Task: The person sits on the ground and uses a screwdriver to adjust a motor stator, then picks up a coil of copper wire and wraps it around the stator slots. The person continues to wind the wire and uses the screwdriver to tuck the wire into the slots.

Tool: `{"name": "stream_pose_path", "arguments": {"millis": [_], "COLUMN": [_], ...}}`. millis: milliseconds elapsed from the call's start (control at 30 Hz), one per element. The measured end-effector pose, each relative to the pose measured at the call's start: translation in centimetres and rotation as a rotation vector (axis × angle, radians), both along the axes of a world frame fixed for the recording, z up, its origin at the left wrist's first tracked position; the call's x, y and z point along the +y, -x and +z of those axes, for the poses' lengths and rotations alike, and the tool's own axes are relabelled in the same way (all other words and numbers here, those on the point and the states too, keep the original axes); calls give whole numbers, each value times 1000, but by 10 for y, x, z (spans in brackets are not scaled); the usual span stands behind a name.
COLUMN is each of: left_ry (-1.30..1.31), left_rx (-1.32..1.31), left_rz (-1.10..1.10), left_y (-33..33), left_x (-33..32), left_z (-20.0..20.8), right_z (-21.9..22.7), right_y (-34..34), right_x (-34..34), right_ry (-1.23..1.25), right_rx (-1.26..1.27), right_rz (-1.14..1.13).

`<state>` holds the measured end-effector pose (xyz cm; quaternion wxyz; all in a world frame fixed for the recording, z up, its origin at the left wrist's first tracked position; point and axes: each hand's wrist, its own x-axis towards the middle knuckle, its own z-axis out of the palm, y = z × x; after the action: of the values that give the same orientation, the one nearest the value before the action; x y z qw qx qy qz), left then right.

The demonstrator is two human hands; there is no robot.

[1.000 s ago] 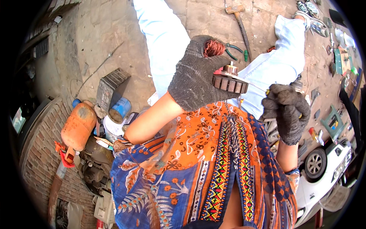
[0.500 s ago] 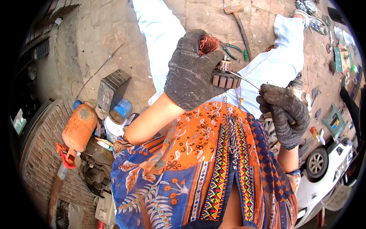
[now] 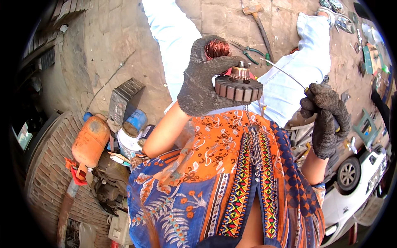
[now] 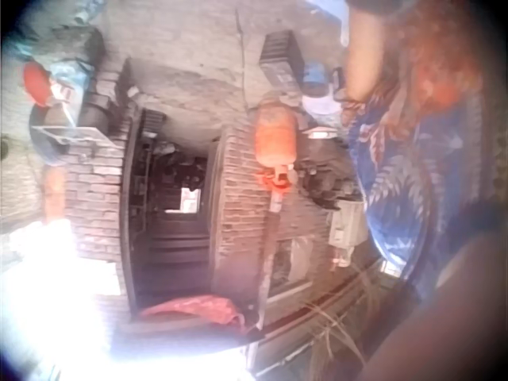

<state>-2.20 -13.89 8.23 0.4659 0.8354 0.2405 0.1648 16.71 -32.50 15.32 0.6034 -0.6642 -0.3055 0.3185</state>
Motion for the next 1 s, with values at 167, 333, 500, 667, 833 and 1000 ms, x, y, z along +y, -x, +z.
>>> {"name": "stream_pose_path", "arguments": {"millis": [167, 333, 500, 667, 833, 1000], "left_ry": [638, 1109, 1389, 1426, 1697, 1727], "left_rx": [-52, -362, -468, -543, -441, -546], "left_rz": [3, -14, 103, 76, 176, 2], "left_y": [14, 20, 20, 18, 20, 4], "left_x": [-3, -4, -7, -11, -5, 3], "left_z": [-10, -19, -22, -31, -46, -39], "right_z": [0, -10, -14, -21, -16, 0], "right_y": [5, 4, 12, 17, 18, 20], "right_x": [12, 20, 31, 40, 42, 30], "right_ry": [149, 179, 173, 165, 100, -45], "right_rx": [-169, -410, -461, -478, -361, 91], "right_rz": [46, 215, 227, 220, 200, 63]}}
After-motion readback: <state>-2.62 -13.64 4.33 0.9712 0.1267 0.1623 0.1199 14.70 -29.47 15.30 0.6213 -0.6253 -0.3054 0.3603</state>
